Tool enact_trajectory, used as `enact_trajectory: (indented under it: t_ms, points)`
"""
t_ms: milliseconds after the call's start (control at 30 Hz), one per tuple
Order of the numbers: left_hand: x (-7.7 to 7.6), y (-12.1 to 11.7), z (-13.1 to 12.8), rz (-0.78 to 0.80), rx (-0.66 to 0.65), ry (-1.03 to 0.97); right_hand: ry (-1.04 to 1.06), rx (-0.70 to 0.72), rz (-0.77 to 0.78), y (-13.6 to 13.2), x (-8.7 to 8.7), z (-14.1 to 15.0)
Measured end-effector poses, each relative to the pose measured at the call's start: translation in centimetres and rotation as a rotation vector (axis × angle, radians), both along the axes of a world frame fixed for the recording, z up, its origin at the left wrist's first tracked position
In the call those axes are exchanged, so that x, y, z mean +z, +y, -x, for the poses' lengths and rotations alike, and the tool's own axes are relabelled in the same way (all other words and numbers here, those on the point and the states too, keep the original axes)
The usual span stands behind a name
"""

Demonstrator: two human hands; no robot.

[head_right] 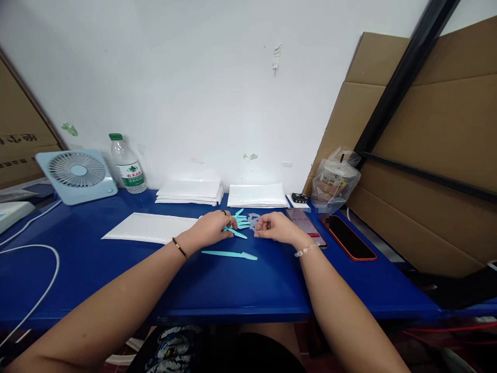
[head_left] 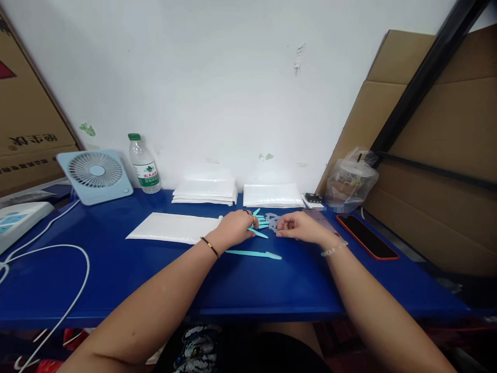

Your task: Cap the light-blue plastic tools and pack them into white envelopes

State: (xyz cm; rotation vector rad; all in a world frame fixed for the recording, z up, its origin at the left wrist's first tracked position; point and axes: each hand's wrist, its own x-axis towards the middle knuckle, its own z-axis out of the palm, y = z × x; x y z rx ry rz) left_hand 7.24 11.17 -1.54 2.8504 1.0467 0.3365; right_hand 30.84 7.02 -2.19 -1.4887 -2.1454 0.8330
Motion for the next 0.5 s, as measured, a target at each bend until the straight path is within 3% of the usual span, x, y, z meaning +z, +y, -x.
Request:
enact_trajectory:
  t_ms: [100, 267, 400, 500]
  points:
    - [-0.54, 1.01, 0.12, -0.134, -0.041, 0.073, -0.118, -0.026, -0.193, 0.45, -0.74, 0.1]
    - [-0.71, 1.23, -0.11, -0.215, -0.065, 0.058, -0.166, 0.008, -0.274, 0.5, -0.99, 0.51]
    - [-0.55, 1.18, -0.3, -0.176, -0.022, -0.113, 0.025, -0.101, -0.242, 0.48, -0.68, 0.24]
    - [-0.62, 1.3, -0.33, -0.012, 0.009, -0.253, 0.235, -0.22, -0.253, 0.58, -0.24, -0.05]
